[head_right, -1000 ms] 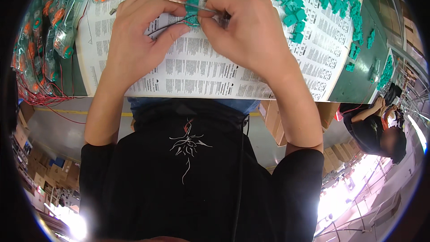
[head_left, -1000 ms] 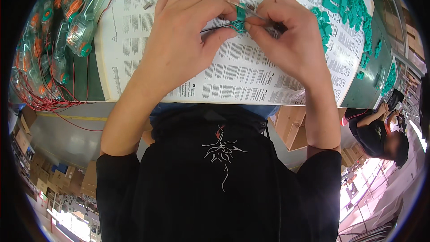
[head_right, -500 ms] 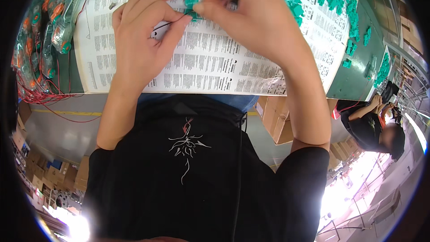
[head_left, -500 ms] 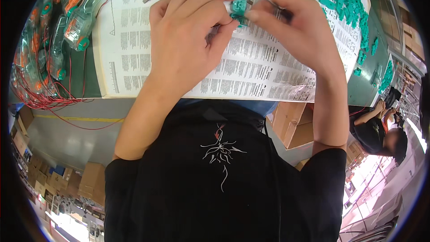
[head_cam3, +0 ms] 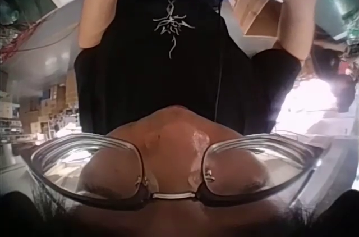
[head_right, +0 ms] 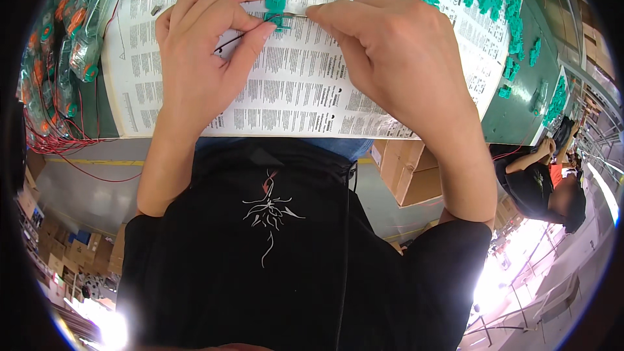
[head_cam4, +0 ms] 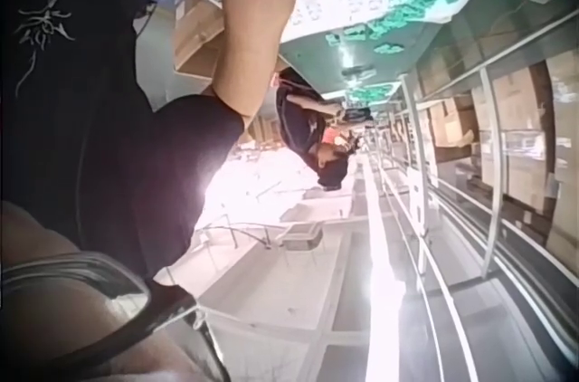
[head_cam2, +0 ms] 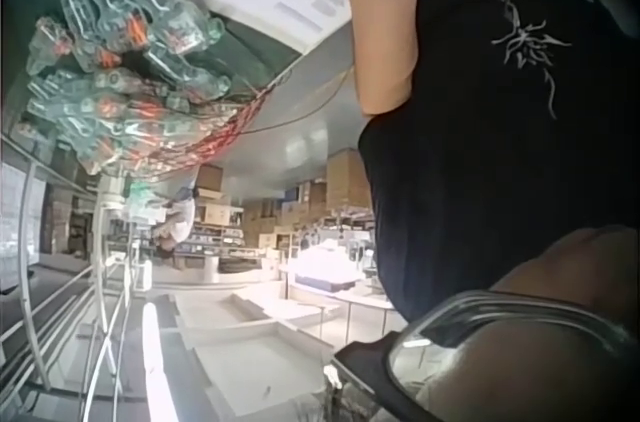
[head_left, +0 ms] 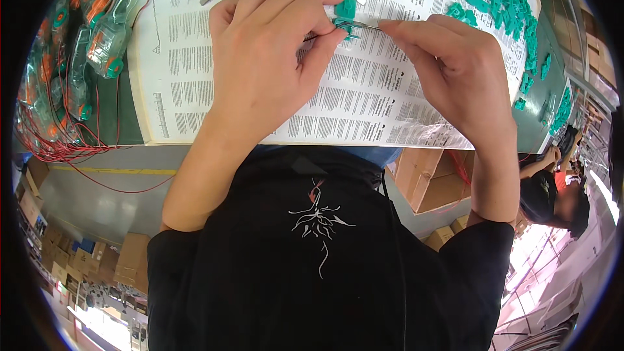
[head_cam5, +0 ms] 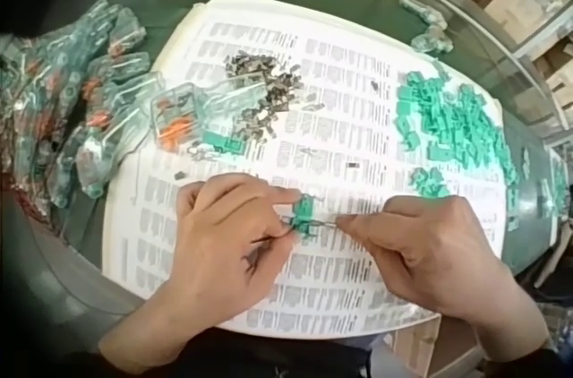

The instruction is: The worker is using a small precision tool to attach wires to green plastic components on an assembly line.

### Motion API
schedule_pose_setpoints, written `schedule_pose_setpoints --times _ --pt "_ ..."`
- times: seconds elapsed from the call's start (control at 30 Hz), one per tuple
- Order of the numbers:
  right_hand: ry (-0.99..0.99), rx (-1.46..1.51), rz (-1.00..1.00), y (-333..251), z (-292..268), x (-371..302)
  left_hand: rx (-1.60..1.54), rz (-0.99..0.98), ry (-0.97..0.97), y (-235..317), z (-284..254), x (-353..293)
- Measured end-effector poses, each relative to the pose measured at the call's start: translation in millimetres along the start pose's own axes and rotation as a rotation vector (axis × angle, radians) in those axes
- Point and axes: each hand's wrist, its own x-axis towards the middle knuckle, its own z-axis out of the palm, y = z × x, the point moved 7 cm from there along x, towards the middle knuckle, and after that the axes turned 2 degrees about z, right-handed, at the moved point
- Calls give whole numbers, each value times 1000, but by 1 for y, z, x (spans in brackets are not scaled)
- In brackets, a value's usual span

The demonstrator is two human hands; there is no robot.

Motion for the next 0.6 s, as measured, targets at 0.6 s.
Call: schedule_pose_setpoints --times 0.6 --pt "30 -31 -78 0 6 -8 -11 -10 1 1 -1 -3"
